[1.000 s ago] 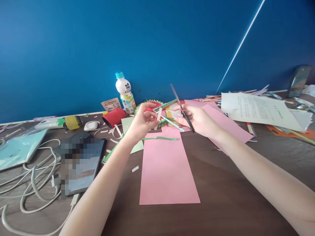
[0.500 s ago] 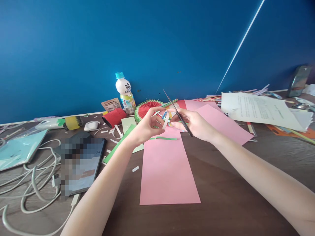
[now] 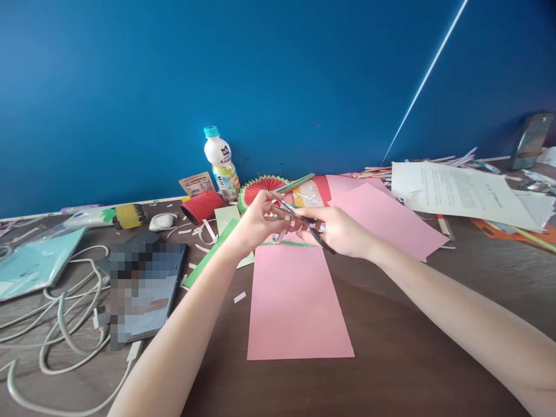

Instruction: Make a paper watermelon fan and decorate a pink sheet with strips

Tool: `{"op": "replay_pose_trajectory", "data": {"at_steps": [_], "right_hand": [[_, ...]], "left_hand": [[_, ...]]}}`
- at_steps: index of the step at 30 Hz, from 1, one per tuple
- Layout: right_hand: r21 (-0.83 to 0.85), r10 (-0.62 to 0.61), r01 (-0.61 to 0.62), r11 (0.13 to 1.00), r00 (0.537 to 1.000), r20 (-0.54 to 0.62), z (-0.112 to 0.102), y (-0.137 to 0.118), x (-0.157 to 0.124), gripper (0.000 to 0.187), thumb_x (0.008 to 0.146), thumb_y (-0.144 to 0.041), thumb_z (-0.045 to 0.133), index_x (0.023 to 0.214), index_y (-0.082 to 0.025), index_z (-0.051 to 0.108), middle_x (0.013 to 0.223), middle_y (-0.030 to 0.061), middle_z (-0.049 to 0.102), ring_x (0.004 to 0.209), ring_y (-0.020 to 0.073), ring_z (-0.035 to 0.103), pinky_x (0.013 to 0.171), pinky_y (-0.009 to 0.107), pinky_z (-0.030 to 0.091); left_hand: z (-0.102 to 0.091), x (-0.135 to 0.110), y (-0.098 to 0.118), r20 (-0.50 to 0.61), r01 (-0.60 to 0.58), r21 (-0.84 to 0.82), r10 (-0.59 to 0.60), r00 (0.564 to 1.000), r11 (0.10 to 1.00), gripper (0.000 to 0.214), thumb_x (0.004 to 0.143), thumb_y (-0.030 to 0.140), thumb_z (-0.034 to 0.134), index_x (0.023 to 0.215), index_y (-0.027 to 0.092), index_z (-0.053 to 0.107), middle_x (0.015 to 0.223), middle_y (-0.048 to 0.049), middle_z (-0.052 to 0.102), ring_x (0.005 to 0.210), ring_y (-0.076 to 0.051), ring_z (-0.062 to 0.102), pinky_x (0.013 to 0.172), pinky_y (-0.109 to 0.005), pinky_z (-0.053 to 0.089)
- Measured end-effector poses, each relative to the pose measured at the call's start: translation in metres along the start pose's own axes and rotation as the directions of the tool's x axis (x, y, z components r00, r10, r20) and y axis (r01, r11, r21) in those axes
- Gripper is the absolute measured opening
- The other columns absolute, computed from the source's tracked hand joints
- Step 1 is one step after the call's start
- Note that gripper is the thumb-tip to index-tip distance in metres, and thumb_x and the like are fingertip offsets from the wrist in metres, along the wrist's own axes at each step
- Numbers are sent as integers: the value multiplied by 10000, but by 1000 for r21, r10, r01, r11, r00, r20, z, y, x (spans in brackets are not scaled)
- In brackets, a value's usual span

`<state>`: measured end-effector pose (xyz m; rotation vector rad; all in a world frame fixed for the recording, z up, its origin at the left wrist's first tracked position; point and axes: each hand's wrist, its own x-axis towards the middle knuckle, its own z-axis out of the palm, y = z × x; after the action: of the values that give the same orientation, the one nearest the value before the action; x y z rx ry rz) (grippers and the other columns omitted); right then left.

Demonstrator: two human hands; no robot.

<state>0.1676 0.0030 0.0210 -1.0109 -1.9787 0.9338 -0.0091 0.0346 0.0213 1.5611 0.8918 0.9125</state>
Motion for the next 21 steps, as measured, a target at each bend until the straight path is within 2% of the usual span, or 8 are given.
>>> {"op": "replay_pose_trajectory", "data": {"at_steps": [5,8,11,15,21], "right_hand": [[13,3,-3,1000,1000,-6,-1,3,1,228,735,-230,564,955,-209,619,771,2,605,735,144,567,672,282,458],[31,-18,20,999,999,-49,-1,6,2,170,740,-221,561,903,-198,605,749,-9,569,710,122,531,684,270,436],[23,-35,38,999,992,-123,-1,7,3,97,736,-226,569,823,-186,584,724,-14,545,692,115,504,645,249,405],[-16,-46,44,999,984,-173,-4,6,2,55,754,-235,540,779,-188,556,685,-20,522,640,108,484,593,236,379],[-53,-53,41,998,969,-241,-15,5,1,124,761,-309,569,788,-190,551,727,-1,542,631,112,489,571,239,384]], "left_hand": [[0,-1,-1,-33,-2,104,6,999,995,360,689,223,650,975,211,433,764,33,544,575,-86,589,466,-172,400],[3,-2,-3,37,-28,132,23,999,991,288,747,288,597,996,230,466,764,33,531,587,-66,562,512,-175,442],[6,-2,-3,111,-1,121,-12,994,993,222,773,329,568,948,211,502,739,25,522,566,-65,535,525,-201,461],[11,-3,2,165,50,56,-58,985,997,207,768,305,583,926,190,516,691,30,518,511,-59,516,516,-215,448],[16,-8,12,203,151,3,-149,968,989,244,738,213,594,961,207,496,723,28,543,565,-88,569,572,-259,490]]}}
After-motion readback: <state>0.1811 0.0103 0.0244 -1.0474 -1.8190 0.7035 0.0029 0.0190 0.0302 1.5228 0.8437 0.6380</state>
